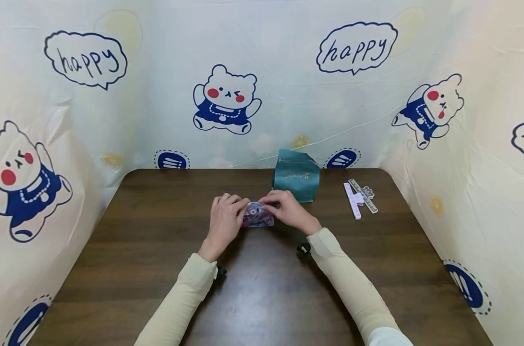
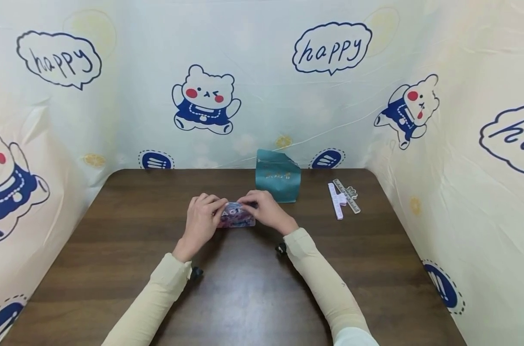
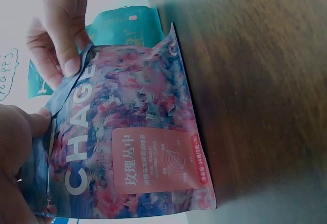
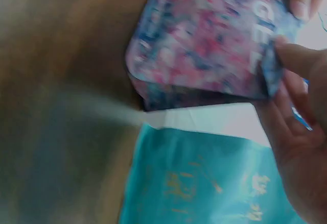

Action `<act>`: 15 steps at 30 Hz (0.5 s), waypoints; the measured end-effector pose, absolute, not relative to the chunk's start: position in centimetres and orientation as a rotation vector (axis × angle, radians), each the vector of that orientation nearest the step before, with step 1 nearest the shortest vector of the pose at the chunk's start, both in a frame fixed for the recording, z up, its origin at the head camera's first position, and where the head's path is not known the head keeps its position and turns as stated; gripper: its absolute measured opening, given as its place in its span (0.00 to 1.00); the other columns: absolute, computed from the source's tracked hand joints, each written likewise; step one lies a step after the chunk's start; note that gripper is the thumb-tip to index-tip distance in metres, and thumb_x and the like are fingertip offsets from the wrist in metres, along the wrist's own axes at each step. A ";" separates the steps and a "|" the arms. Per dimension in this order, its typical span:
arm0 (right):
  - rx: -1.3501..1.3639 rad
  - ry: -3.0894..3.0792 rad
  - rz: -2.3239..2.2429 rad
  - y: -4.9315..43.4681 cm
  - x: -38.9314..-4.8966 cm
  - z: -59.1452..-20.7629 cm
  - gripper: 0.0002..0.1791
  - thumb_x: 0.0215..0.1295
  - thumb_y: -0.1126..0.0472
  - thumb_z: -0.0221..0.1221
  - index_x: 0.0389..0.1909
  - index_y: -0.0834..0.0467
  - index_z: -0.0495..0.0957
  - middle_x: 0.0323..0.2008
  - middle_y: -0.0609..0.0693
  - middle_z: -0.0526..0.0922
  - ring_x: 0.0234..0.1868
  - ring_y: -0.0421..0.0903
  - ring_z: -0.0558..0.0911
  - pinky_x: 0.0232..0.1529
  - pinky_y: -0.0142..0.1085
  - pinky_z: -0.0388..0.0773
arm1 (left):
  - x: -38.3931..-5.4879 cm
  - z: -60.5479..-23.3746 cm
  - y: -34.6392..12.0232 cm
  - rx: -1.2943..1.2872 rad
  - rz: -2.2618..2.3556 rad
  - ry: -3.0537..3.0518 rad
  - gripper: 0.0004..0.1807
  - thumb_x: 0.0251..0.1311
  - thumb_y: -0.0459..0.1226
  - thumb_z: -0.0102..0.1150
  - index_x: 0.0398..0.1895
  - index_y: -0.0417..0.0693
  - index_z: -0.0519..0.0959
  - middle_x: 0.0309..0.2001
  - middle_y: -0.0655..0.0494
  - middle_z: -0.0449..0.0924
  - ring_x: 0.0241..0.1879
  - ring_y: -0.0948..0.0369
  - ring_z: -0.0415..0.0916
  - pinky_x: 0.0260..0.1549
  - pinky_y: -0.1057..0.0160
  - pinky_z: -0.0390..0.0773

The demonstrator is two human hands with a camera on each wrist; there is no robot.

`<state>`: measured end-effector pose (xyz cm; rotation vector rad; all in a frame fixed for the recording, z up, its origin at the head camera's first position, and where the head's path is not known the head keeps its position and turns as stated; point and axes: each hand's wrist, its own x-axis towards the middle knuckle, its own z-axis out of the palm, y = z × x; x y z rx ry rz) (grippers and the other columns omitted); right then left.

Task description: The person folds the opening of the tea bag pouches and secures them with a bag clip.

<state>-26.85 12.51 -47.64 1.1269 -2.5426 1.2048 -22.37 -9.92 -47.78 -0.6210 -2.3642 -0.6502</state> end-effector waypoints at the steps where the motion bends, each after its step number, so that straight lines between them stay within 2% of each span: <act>1: 1.140 -2.563 1.204 12.7 -26.8 -47.4 0.12 0.67 0.68 0.65 0.50 0.56 0.88 0.40 0.47 0.86 0.41 0.40 0.82 0.42 0.34 0.83 | -22.4 -47.8 -9.9 -0.624 -0.651 -2.363 0.07 0.68 0.37 0.64 0.42 0.49 0.90 0.35 0.54 0.87 0.36 0.53 0.76 0.44 0.49 0.71; 7: 1.165 -2.626 1.134 13.0 -26.6 -46.8 0.15 0.67 0.72 0.64 0.52 0.56 0.86 0.42 0.48 0.86 0.44 0.41 0.82 0.47 0.37 0.83 | -22.5 -47.8 -9.9 -0.632 -0.637 -2.351 0.07 0.68 0.38 0.64 0.42 0.49 0.90 0.35 0.54 0.87 0.36 0.53 0.77 0.43 0.50 0.72; 15: 1.192 -2.518 1.003 12.9 -26.6 -47.4 0.13 0.65 0.73 0.64 0.48 0.59 0.87 0.40 0.50 0.87 0.40 0.41 0.83 0.43 0.34 0.83 | -22.5 -47.8 -10.0 -0.651 -0.631 -2.366 0.07 0.69 0.37 0.64 0.42 0.48 0.90 0.36 0.53 0.87 0.36 0.53 0.77 0.43 0.50 0.72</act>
